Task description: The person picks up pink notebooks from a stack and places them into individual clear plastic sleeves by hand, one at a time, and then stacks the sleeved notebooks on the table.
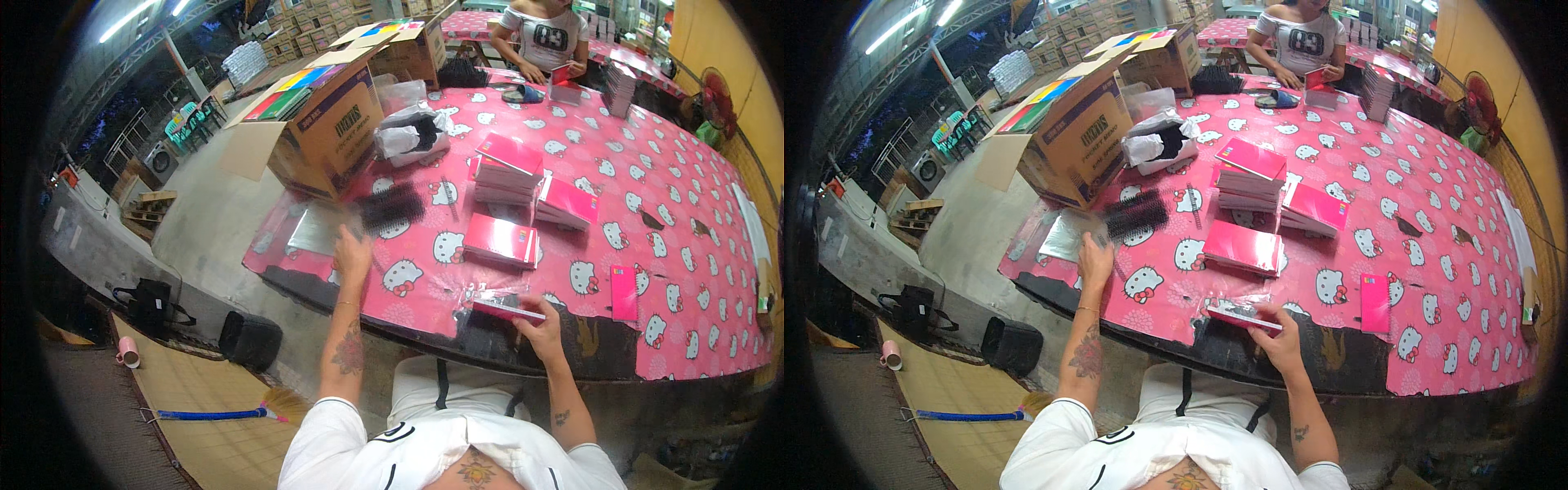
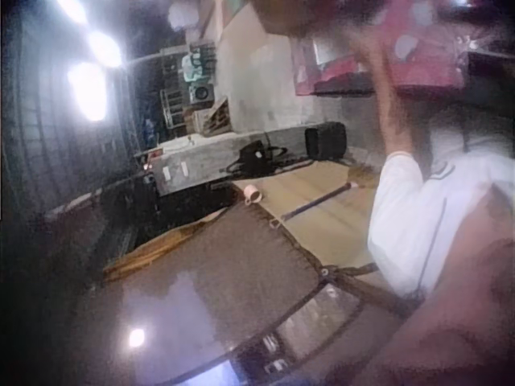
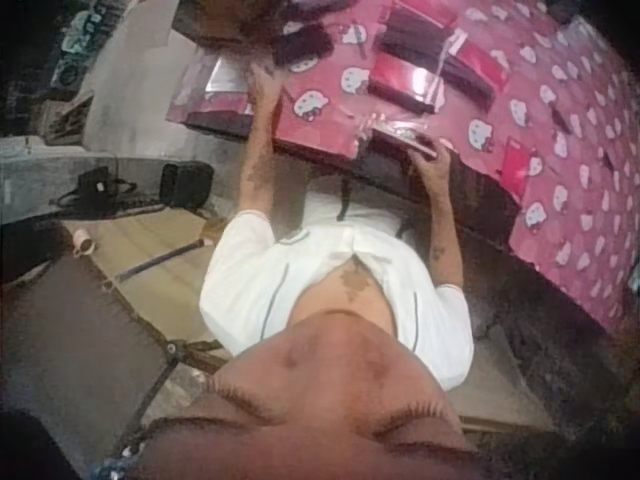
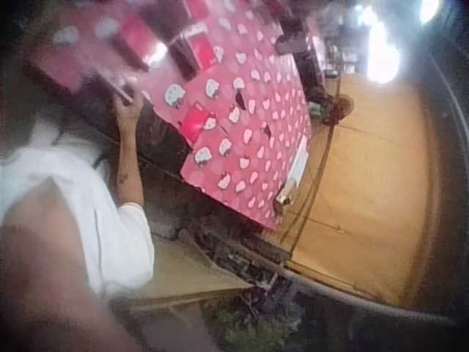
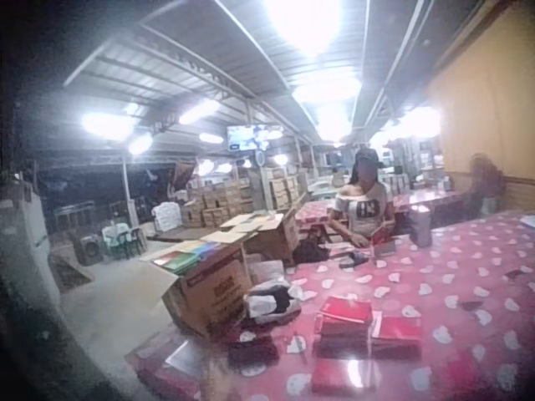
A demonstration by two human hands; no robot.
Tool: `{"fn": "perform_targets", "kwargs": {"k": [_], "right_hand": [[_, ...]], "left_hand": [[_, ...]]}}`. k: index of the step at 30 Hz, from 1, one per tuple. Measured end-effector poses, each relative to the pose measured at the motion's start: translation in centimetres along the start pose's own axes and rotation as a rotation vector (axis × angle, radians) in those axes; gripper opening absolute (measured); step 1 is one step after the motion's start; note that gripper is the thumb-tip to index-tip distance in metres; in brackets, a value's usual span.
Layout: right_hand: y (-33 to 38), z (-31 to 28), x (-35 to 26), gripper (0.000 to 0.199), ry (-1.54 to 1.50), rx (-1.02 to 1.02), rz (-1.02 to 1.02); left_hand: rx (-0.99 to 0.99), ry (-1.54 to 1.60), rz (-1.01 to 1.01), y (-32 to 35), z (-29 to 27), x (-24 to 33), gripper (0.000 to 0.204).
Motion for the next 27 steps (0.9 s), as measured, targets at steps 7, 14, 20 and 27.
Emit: {"fn": "perform_targets", "kwargs": {"k": [7,14,20,27], "right_hand": [[-0.5,0.8,-0.4,0.026,-0.013,-0.07,-0.117],[0.0,0.7,-0.3,0.032,0.035,-0.125,-0.023],[-0.2,1.2,-0.6,0.031,0.038,-0.131,-0.033],[0.0,1.0,0.1,0.031,0.082,-0.138,-0.05]], "left_hand": [[0.073,0.58,0.337,2.8,-1.1,0.4,0.026],[-0.336,1.021,0.272,10.7,-7.5,8.6,0.024],[-0.382,1.017,0.348,11.5,-7.8,9.2,0.026],[-0.514,1.089,0.294,12.2,-7.5,10.4,0.025]]}}
Point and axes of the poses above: each hand's wrist, its own y-axis away from the middle knuckle, its own z-axis out of the palm, x = y × z, the point moved 6 cm from there along -y, towards the middle knuckle, and after that the axes turned 4 degrees about -y, right-handed, at the moved point
